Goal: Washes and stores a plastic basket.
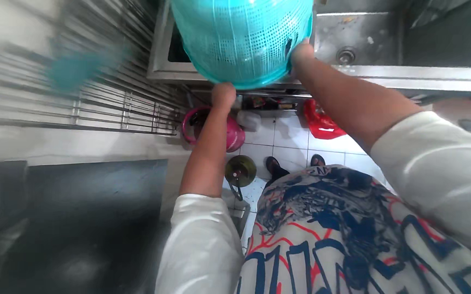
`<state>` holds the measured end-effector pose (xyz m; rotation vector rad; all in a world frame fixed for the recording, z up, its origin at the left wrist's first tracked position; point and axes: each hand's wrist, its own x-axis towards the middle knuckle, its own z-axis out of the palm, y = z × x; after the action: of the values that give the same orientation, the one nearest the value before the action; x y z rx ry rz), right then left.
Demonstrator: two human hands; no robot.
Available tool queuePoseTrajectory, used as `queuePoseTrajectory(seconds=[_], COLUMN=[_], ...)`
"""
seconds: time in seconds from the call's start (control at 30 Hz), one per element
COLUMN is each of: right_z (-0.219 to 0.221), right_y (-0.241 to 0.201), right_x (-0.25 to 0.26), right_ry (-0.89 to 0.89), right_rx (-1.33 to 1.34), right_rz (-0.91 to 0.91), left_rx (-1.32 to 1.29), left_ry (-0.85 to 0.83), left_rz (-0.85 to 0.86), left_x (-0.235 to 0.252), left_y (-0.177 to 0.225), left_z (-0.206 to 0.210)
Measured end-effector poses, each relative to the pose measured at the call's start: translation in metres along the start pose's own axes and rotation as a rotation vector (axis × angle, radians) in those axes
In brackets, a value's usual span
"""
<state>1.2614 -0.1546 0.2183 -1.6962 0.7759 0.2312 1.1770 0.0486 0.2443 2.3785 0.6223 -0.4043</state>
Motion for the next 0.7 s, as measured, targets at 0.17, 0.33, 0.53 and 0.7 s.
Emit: queuePoseTrajectory(seconds=[0.17,0.33,0.53,0.7], right_z=[0.003,0.005,-0.005,-0.004], right_y=[0.013,-0.017,0.021,0.000], right_x=[-0.008,-0.019,-0.002,-0.018], right_ry=[0.011,0.052,0.013,0.012], right_rx=[0.048,0.237,-0.068,-0.048], right_rz=[0.084,0.040,0.037,0.052], left_rx=[-0.102,-0.043,0.106,-0.004], left_ry=[-0.005,0.199,-0.093,-0.085], left_rz=[-0.074,0.079,0.019,-0.056], left_x=[0.004,-0.006,-0.007,0.002], left_y=[-0.011,0.012,-0.007,-0.018], left_z=[0.010,-0.020,0.004,0.006])
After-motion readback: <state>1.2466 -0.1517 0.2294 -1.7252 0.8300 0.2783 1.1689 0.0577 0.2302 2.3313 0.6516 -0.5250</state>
